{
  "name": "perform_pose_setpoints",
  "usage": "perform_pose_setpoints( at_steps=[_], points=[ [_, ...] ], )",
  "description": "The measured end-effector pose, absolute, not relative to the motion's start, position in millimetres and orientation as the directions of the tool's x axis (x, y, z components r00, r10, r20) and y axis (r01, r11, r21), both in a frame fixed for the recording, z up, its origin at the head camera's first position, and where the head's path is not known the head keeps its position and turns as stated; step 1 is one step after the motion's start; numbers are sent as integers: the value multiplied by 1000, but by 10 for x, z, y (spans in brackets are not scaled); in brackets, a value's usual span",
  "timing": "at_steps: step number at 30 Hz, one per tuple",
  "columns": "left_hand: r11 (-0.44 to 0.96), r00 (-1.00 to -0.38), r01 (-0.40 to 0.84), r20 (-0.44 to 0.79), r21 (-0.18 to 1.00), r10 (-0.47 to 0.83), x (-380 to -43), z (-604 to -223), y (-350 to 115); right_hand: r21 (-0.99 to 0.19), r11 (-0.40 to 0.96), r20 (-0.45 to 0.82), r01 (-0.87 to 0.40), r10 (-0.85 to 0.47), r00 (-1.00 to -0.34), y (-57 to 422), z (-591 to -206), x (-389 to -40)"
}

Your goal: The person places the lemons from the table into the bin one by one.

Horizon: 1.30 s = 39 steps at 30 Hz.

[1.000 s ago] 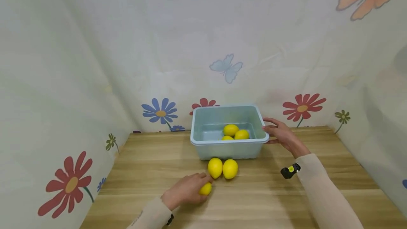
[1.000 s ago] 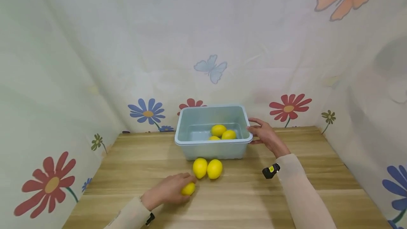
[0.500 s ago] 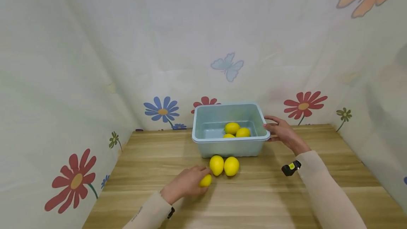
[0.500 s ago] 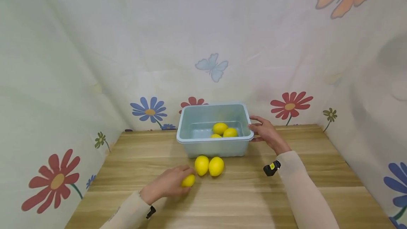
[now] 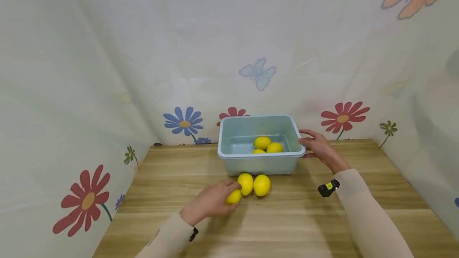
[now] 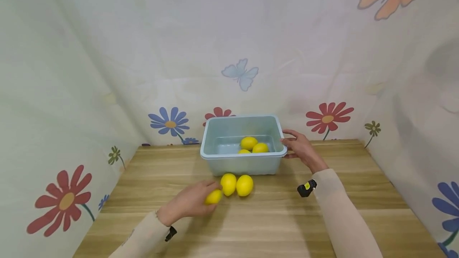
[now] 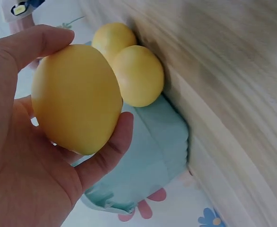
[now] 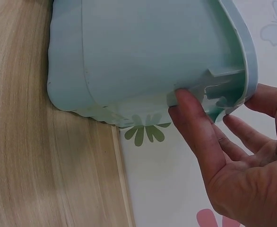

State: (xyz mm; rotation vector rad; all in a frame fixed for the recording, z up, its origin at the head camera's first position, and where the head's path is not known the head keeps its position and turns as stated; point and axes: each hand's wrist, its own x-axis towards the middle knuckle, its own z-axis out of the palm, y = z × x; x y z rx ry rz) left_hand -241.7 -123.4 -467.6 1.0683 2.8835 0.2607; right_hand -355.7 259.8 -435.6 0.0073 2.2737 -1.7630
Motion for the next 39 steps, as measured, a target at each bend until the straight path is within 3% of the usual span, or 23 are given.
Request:
perform_pose_setpoints(
  at_steps=[25, 39],
  points=[
    [753, -756, 651, 177, 100, 630, -2758, -4128, -1131, -950, 262, -212, 168, -148, -966, 2598, -4320, -3547],
    [763, -773, 630, 219, 146, 596, -2923, -3993, -1084, -950, 263, -215, 171, -149, -965, 2613, -4368, -3576]
  ],
)
